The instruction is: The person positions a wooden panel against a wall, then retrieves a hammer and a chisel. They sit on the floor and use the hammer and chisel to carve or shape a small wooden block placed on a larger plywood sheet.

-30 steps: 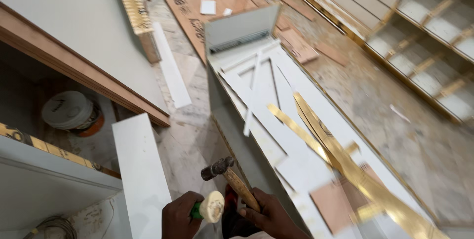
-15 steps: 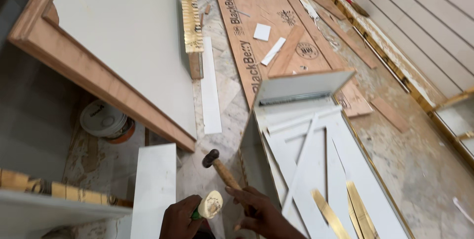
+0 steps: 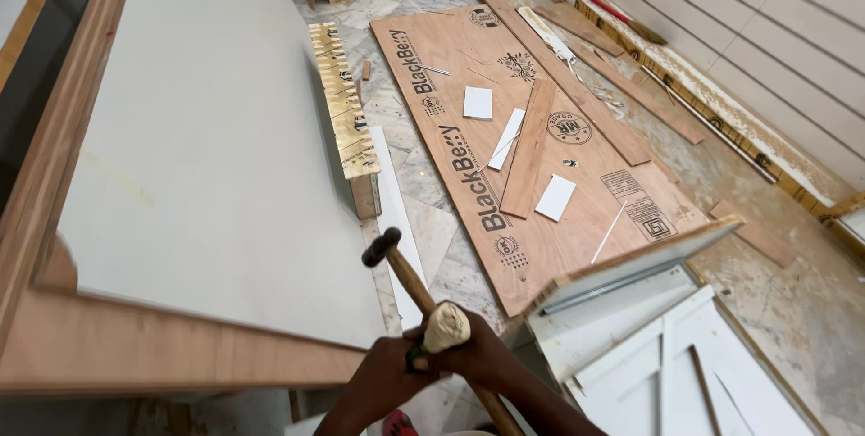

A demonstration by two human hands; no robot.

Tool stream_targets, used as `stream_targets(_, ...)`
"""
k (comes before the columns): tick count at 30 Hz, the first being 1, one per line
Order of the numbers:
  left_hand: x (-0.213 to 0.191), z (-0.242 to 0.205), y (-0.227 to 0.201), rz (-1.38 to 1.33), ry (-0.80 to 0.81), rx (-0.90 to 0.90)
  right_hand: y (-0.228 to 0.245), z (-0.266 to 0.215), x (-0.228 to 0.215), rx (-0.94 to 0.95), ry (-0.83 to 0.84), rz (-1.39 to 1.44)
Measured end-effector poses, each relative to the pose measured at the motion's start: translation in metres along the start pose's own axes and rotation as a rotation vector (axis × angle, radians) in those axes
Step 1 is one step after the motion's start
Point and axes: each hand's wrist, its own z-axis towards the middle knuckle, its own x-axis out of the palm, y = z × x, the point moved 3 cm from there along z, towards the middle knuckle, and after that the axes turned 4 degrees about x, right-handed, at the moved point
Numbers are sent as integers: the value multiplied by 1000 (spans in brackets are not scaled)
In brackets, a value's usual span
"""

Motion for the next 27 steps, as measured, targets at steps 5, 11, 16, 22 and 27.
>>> stream_targets(5,-68,57,23,196,-458,103,49,100,-3,-175,-253,-520)
stream_targets(11,-112,126,98,153,-546,166,85,222,-41,-318,-263,-505)
stream_targets(16,-123,251,209,281,11,-255,100,334,-119,-250,-275,-333)
stream_targets(22,-146,430,205,327,380,-341,139,436,-261,-214,-272,-174)
stream_targets(27,-152,543,188,354,549,-349,191,464,-372,-85,-429,-306)
